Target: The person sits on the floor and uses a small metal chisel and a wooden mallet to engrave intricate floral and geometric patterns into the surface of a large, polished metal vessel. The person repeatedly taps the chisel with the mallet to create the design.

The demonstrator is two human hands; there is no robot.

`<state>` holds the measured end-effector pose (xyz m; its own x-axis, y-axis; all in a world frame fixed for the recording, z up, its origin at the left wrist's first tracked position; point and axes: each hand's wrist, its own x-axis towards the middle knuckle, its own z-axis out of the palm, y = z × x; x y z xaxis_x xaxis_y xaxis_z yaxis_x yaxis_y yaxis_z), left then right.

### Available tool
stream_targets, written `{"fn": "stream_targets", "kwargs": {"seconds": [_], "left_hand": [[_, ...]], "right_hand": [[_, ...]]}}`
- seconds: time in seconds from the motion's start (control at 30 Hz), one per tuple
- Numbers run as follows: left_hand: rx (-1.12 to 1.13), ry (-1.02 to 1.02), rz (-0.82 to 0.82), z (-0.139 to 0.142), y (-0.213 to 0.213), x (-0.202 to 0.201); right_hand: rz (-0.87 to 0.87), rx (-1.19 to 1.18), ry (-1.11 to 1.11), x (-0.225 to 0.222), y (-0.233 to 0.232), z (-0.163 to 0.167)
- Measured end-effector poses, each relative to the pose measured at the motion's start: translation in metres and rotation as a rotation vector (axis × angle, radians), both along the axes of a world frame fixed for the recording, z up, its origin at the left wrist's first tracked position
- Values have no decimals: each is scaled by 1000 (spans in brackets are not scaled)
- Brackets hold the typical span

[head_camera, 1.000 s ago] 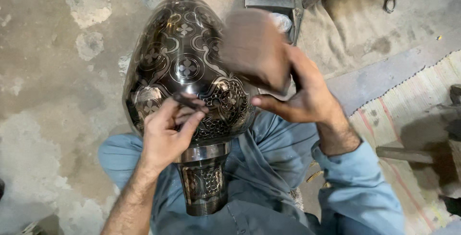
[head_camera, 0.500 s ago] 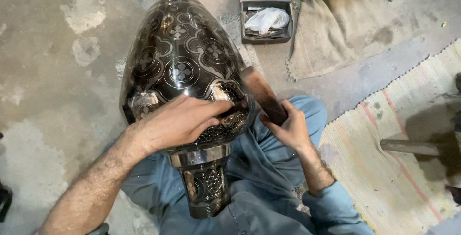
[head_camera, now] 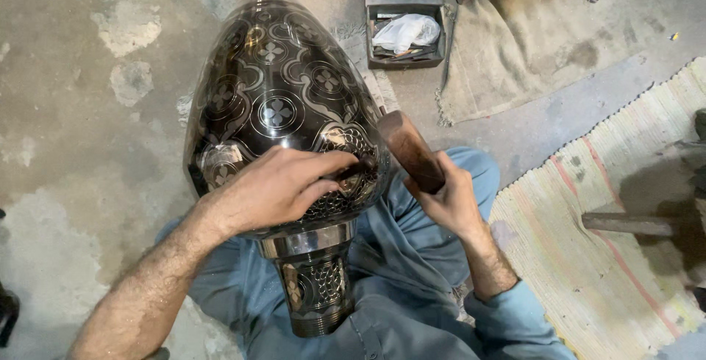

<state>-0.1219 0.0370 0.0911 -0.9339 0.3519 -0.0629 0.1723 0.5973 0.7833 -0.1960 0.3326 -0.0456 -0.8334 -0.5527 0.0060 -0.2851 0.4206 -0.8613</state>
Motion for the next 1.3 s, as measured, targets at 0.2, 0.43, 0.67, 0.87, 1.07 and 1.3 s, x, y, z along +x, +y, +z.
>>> {"fn": "stream_targets", "kwargs": {"seconds": [0.2, 0.43, 0.67, 0.87, 1.07, 1.3], "left_hand": [[10, -36, 199, -8, 7, 30], [-6, 44, 199, -21, 3, 40], [-82, -96, 115, -21, 1, 38], [-89, -71, -15, -12, 3, 22], [-188, -159, -167, 1, 12, 0], [-330, -259, -346, 4, 17, -16]], "right_hand": [[97, 159, -59, 14, 0, -9], [98, -8, 113, -15, -11, 20], [257, 77, 631, -36, -17, 89], [147, 40, 610, -22, -4, 45], [-35, -81, 350, 26, 5, -14], [-179, -78, 127, 63, -6, -27]]}}
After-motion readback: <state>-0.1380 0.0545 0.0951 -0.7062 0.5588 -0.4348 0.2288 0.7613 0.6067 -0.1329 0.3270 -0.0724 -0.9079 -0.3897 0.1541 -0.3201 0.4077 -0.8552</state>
